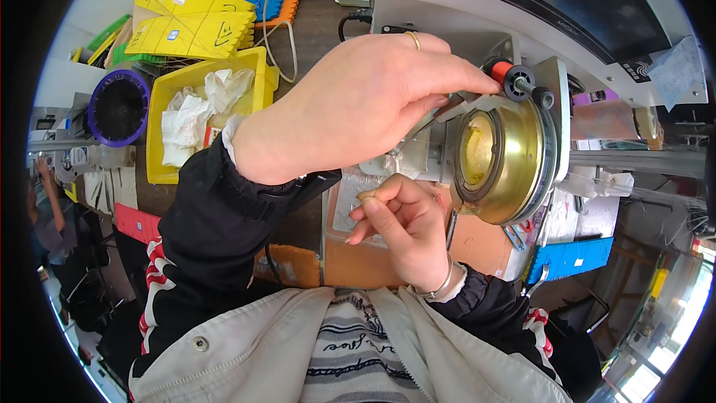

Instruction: Assembling small mechanical and electronic components at a workshop bench.

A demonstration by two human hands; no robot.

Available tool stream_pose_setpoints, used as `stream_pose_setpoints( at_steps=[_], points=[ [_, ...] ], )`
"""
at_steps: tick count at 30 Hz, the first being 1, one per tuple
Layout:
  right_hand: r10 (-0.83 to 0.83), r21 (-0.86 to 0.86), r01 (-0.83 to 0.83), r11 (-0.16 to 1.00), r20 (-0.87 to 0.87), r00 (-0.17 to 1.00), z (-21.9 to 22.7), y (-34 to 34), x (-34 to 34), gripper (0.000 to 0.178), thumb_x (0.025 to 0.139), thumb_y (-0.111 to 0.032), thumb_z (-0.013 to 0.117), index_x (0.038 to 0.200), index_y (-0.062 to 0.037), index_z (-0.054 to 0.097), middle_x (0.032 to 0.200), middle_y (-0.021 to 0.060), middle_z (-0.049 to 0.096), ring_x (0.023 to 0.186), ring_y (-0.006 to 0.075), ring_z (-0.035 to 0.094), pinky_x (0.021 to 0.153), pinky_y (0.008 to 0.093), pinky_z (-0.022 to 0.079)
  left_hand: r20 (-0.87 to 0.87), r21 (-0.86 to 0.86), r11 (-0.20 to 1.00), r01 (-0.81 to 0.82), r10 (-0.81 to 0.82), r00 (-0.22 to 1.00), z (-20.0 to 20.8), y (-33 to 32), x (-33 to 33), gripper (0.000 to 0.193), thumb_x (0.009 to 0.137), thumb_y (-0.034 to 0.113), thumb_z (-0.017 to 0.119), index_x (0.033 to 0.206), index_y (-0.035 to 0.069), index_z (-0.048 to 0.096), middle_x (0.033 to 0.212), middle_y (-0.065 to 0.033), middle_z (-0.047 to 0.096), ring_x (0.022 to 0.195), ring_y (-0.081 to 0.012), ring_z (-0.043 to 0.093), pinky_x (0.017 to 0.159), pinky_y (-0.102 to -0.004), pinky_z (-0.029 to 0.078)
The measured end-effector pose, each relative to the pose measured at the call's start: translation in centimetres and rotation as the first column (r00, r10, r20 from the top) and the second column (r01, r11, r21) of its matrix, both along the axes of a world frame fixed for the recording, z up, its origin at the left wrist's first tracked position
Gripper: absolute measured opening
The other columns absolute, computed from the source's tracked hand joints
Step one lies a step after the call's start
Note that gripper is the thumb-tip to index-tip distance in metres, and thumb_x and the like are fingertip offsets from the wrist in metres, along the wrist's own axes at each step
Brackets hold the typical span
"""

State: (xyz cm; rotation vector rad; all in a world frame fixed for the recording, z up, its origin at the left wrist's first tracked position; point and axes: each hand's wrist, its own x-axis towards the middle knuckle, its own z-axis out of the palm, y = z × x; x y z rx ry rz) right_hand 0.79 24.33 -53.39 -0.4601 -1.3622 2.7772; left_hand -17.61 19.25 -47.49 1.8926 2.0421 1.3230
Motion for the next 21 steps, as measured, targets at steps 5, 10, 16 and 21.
stream_pose_setpoints(
  at_steps=[5, 10, 16, 21],
  points=[
    [0.287, -0.049, -0.284, 0.957, 0.072, 0.955, -0.9, -1.4, 0.9, 0.007, 0.101, -0.005, 0.055, 0.101, 0.0020, 0.053, 0.096, 0.0087, 0.066, 0.085, 0.0147, 0.071, 0.074, 0.0241, 0.057, -0.053, -0.026, 0.996, -0.085, 0.083, 0.995, 0.7, -0.7, 0.1, 0.038, 0.081, -0.001, 0.065, 0.117, 0.010, 0.069, 0.090, -0.0090, 0.067, 0.079, -0.0237, 0.064, 0.071, -0.0329, 0.050],
    [0.336, -0.022, -0.336, 0.942, 0.097, 0.937, -0.7, -1.5, 1.8, 0.008, 0.101, -0.006, 0.055, 0.102, 0.0020, 0.053, 0.097, 0.0090, 0.067, 0.087, 0.0150, 0.071, 0.077, 0.0246, 0.058, -0.043, -0.091, 0.967, -0.240, 0.237, 0.971, 1.6, -4.7, 0.5, 0.039, 0.082, 0.000, 0.066, 0.120, 0.008, 0.068, 0.092, -0.0074, 0.069, 0.080, -0.0179, 0.064, 0.076, -0.0299, 0.050],
    [0.408, -0.081, -0.401, 0.913, 0.117, 0.905, -0.3, -1.3, 3.4, 0.009, 0.101, -0.006, 0.055, 0.104, 0.0022, 0.054, 0.098, 0.0087, 0.066, 0.088, 0.0149, 0.071, 0.078, 0.0254, 0.058, -0.016, 0.006, 0.877, -0.481, 0.481, 0.877, 0.9, -8.7, 3.8, 0.042, 0.082, -0.001, 0.067, 0.123, 0.005, 0.066, 0.103, -0.0073, 0.068, 0.096, -0.0184, 0.062, 0.085, -0.0323, 0.048],
    [0.450, -0.094, -0.443, 0.892, 0.074, 0.890, 0.5, -1.1, 4.9, 0.009, 0.100, -0.006, 0.056, 0.103, 0.0023, 0.054, 0.096, 0.0076, 0.066, 0.086, 0.0141, 0.070, 0.075, 0.0243, 0.056, -0.222, 0.139, 0.934, -0.330, 0.354, 0.908, -1.8, -7.1, 5.5, 0.048, 0.071, 0.000, 0.077, 0.118, 0.007, 0.068, 0.100, -0.0077, 0.066, 0.096, -0.0255, 0.060, 0.082, -0.0345, 0.048]
  ],
)
